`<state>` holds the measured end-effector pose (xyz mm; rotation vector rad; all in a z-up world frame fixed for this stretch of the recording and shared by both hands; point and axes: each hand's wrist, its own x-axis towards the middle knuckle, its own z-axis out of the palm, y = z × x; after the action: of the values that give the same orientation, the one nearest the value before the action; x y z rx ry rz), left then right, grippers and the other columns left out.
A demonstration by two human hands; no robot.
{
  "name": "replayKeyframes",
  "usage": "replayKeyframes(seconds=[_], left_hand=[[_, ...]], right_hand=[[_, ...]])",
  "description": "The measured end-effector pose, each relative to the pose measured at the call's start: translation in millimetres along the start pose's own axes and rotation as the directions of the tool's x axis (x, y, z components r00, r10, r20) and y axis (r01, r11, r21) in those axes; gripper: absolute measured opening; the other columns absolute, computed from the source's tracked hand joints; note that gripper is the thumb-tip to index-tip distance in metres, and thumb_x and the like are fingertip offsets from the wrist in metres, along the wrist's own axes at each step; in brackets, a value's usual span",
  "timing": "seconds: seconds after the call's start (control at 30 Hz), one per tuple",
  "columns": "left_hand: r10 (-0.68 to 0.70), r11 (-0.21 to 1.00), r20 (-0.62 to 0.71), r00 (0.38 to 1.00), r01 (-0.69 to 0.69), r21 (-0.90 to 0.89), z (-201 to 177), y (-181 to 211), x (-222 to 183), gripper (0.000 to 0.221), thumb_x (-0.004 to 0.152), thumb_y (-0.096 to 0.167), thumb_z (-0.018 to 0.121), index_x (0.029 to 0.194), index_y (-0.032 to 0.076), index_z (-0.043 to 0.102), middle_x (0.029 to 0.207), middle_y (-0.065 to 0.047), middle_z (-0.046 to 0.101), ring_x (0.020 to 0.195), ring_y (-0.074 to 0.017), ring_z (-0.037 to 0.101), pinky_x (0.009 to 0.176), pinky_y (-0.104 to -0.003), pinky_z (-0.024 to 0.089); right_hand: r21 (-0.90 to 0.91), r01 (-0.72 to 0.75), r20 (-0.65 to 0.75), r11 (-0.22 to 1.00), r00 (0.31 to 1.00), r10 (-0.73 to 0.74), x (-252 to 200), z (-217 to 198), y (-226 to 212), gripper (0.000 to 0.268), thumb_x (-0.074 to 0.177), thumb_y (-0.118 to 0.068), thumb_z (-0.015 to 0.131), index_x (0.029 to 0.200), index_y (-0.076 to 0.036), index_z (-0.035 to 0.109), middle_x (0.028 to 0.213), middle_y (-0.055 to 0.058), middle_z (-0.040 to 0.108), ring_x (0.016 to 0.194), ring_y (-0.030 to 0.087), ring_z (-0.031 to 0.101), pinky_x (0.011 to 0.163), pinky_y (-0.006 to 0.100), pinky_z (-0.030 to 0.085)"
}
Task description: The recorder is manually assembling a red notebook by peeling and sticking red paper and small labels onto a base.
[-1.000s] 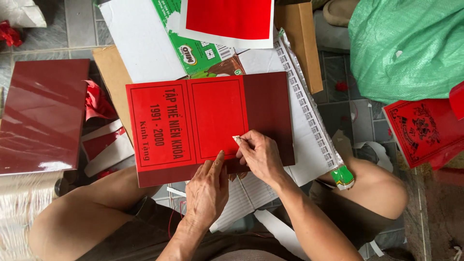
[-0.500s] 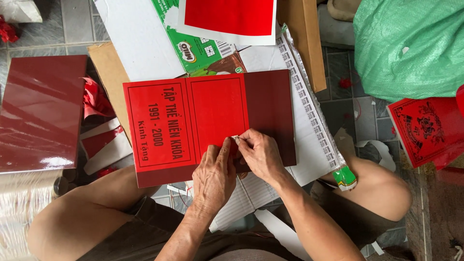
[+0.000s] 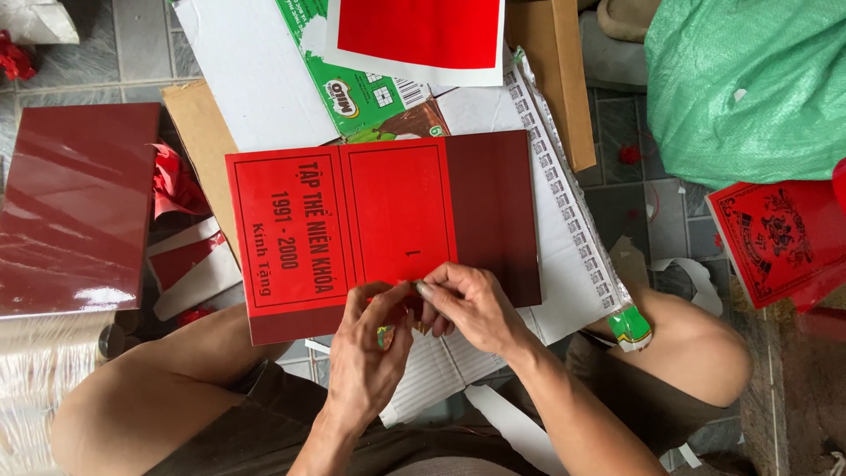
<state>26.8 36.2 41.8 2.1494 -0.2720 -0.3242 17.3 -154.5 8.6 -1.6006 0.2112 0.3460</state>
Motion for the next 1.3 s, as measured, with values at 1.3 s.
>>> replayKeyframes(seconds=[1.3], left_hand=[[-0.006,0.978,0.017,1.0,0.003,0.207,19,-29,0,0.052,0.085,0.005,0.064,0.137,0.0,0.061,0.094,-0.014,0.06,0.081,-0.0271,0.066,0.068,-0.04,0.059]], right_hand=[[-0.412,-0.059,-0.177,0.909,0.984,-0.016,14,29,2,0.014,0.099,-0.013,0.063,0.096,0.001,0.066,0.071,0.009,0.076,0.058,0.013,0.071,0.05,0.03,0.059]])
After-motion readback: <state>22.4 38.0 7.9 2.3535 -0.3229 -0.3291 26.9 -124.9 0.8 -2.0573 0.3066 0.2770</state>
